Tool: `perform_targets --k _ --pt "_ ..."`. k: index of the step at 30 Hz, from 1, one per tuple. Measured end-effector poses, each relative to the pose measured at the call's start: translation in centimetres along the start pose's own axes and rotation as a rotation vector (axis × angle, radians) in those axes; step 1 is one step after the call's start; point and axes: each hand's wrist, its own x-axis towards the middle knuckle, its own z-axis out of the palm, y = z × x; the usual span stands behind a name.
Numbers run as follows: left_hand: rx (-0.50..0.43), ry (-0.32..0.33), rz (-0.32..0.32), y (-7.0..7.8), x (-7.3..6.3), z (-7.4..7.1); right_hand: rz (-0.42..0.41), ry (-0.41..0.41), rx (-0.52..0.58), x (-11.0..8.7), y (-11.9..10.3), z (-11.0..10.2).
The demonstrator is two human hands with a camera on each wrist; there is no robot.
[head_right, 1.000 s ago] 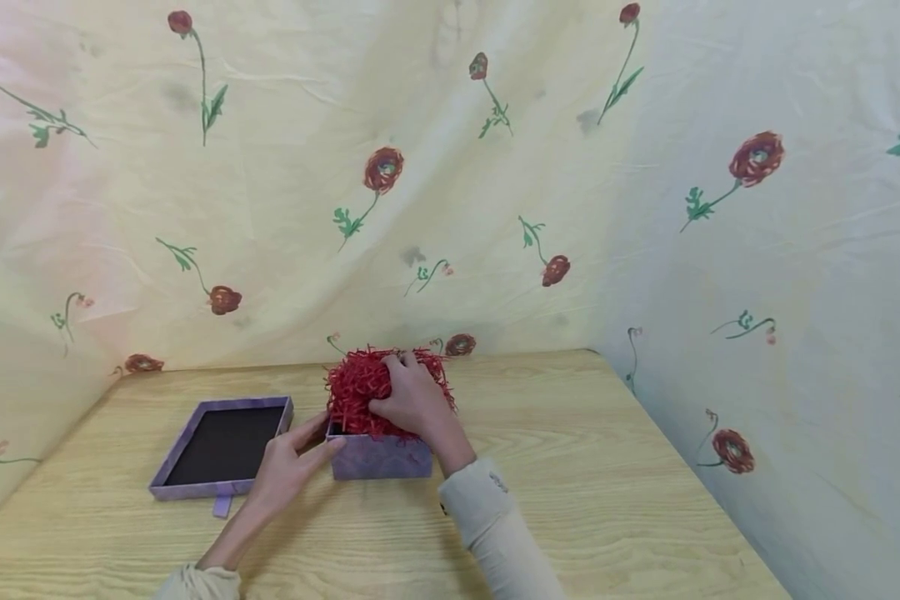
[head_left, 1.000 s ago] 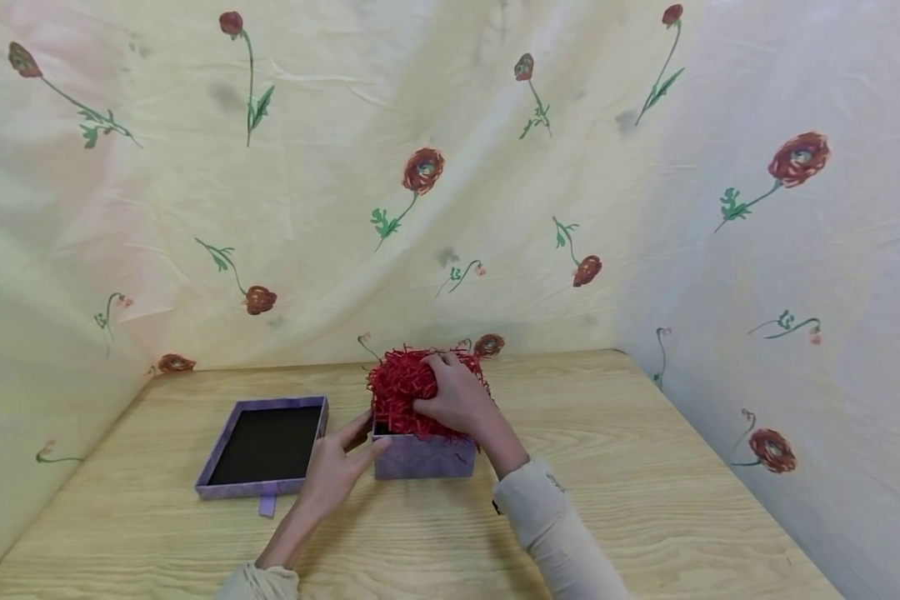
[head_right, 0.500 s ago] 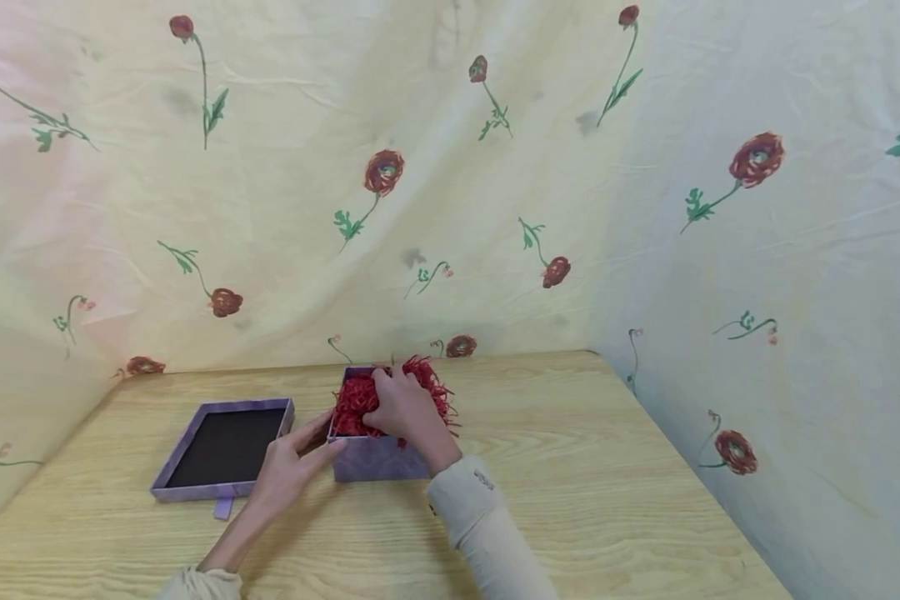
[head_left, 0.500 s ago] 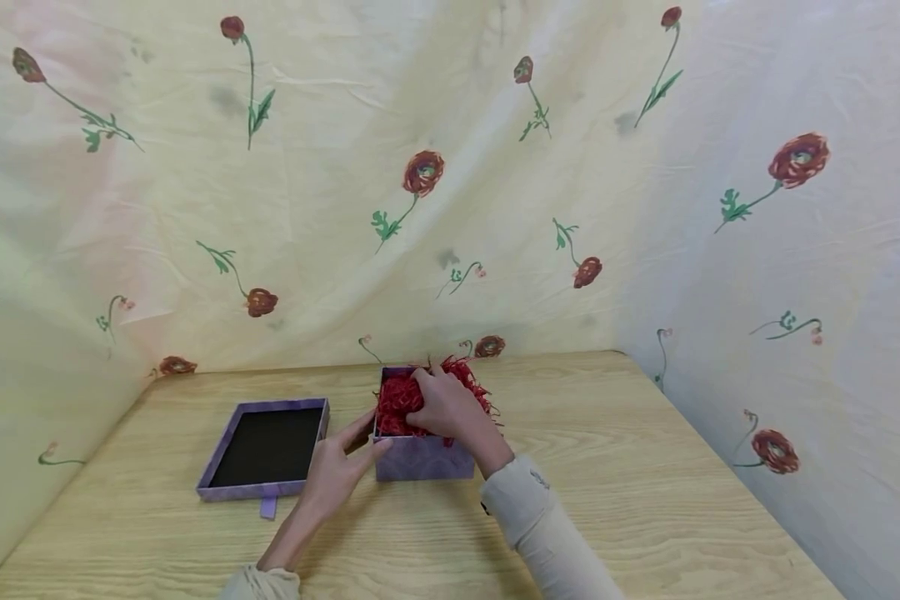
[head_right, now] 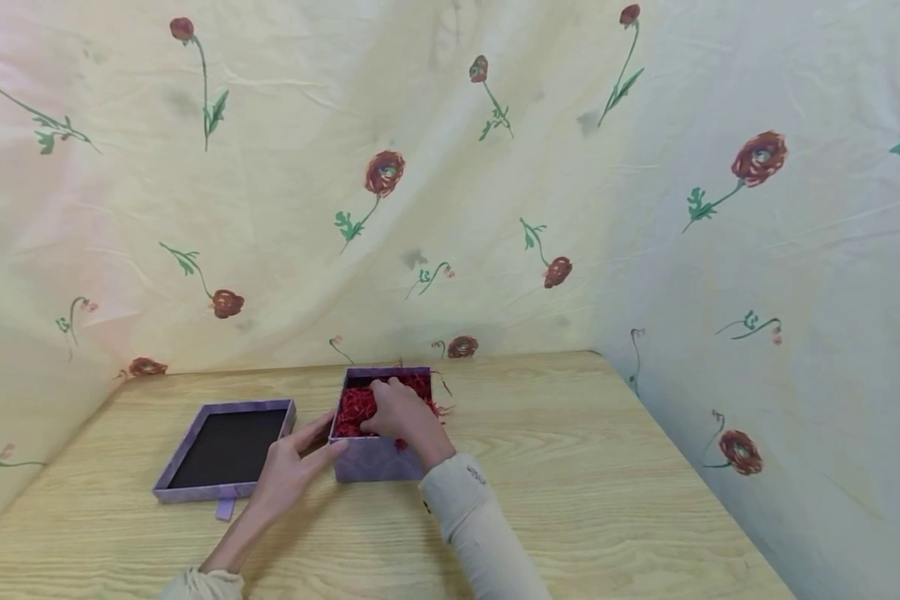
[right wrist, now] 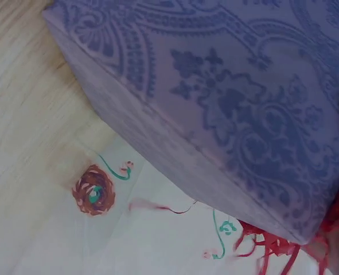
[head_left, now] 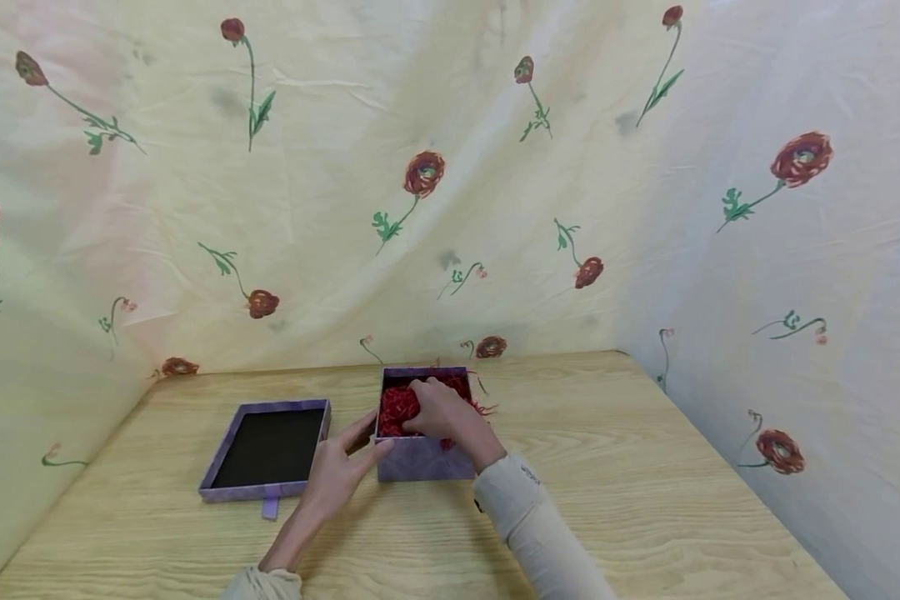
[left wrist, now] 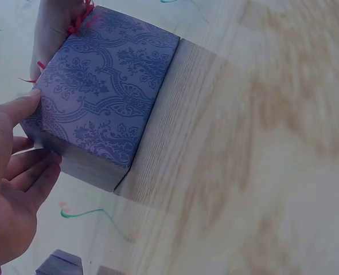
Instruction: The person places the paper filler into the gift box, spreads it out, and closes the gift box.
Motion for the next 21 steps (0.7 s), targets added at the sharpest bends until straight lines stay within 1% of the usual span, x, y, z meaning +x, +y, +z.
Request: perform_targets --k 6,9,12,16,21 --pt "-0.006 0.000 -0.005 0.0 0.0 0.1 0.010 -0.006 0.019 0.0 0.2 0.1" --pt "-0.022 -0.006 -0.002 0.2 0.0 0.2 0.009 0.008 0.029 -0.4 0.1 -0.1" --pt "-0.030 -0.009 -0.007 0.3 0.1 0.3 -0.010 0.030 0.037 -0.9 0.0 -0.5" --pt "-0.015 -0.003 -0.009 0.4 0.1 0.2 -0.074 0.070 0.074 -1.9 0.0 -1.1" --pt "-0.002 0.001 0.008 0.4 0.2 0.0 -0.176 0.123 0.143 -3.5 0.6 -1.9"
